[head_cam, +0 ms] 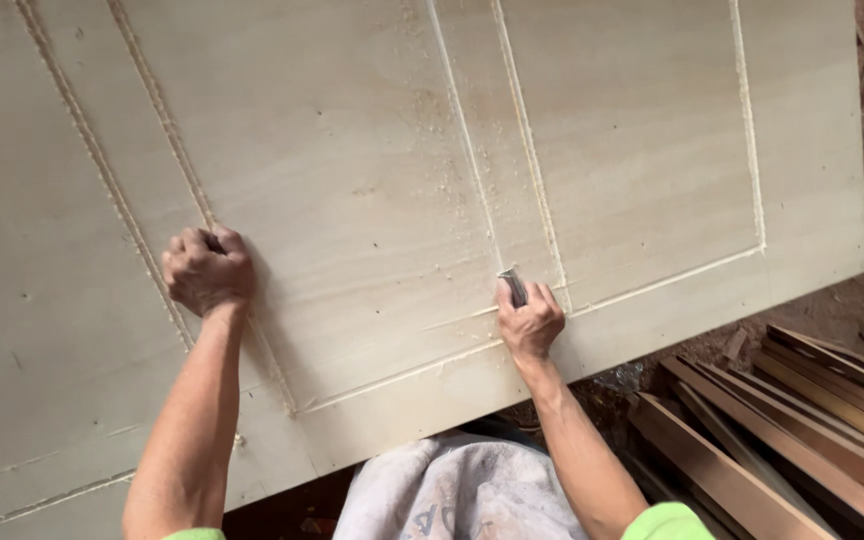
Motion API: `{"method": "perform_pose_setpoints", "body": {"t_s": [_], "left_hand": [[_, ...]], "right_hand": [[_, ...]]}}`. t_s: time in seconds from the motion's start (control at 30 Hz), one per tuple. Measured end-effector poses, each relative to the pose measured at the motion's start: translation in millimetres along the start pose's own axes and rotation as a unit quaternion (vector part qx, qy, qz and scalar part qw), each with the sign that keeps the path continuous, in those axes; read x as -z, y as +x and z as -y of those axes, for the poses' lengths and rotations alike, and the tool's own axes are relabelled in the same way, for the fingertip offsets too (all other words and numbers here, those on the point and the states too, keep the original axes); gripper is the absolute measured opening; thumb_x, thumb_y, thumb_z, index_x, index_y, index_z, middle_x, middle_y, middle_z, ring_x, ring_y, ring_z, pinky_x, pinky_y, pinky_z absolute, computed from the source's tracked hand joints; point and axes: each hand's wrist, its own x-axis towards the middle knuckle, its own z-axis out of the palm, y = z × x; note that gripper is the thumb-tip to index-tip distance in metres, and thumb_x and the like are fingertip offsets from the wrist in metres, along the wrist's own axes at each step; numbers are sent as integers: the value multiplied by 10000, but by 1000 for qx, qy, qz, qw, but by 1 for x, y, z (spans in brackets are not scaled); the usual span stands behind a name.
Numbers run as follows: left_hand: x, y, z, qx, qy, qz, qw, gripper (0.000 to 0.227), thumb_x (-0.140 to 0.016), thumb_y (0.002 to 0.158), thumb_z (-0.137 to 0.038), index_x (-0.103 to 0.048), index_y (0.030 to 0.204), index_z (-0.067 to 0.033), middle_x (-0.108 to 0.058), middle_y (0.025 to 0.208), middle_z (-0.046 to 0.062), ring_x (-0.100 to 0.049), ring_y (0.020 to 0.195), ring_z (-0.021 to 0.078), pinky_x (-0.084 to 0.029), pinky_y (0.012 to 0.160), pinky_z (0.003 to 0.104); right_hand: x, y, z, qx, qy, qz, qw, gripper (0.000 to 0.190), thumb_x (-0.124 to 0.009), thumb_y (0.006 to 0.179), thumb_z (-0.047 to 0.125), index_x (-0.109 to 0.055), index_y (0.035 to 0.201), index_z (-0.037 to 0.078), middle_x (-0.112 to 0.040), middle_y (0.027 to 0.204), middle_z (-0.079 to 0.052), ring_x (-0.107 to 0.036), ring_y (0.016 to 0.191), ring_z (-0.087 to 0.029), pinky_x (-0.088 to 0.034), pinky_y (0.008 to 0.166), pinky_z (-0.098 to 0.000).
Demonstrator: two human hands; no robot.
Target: The person cleans the carved grooves of a wooden door using a small handheld tool to remove sawdust and debris.
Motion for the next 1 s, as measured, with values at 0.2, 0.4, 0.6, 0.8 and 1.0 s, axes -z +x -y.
{"method": "perform_pose_setpoints", "body": {"t_s": [0.2, 0.4, 0.6, 0.8, 1.0], "left_hand": [[-2, 3, -2, 11, 9, 12, 1000, 223, -658, 912, -278, -588, 765, -125, -648, 863, 79, -634, 863, 338, -508, 680, 510], [3, 4, -6, 0, 13, 10, 1000, 243, -664, 918, -283, -580, 749, -130, -652, 857, 66, -630, 844, 332, -511, 673, 504], [-2, 4, -4, -1, 14, 0, 1000, 239, -659, 920, -280, -581, 747, -135, -657, 861, 66, -630, 825, 328, -511, 662, 491], [0, 1, -3, 9, 1, 18, 1000, 231, -649, 901, -287, -585, 738, -136, -670, 861, 57, -639, 824, 314, -517, 671, 490], [1, 4, -5, -3, 16, 10, 1000, 213, -656, 882, -293, -589, 761, -131, -665, 869, 69, -636, 823, 327, -525, 683, 491]], "right_hand": [[-93, 151, 57, 29, 17, -24, 999, 289, -741, 921, 335, -705, 829, 63, -693, 745, -130, -679, 605, -296, -552, 552, -457], [-55, 119, 44, 138, 33, -34, 989, 244, -761, 928, 279, -727, 813, 66, -668, 734, -134, -646, 627, -296, -528, 542, -440], [-63, 124, 41, 150, 28, -20, 988, 284, -683, 987, 301, -696, 815, 75, -634, 714, -56, -605, 578, -194, -512, 473, -356], [-97, 193, 68, 109, 52, 42, 992, 299, -672, 1038, 285, -710, 859, 49, -634, 674, -56, -591, 508, -177, -484, 384, -347], [-43, 114, 48, 110, 52, 5, 993, 232, -720, 940, 274, -705, 851, 61, -673, 746, -116, -665, 626, -280, -538, 546, -424]]}}
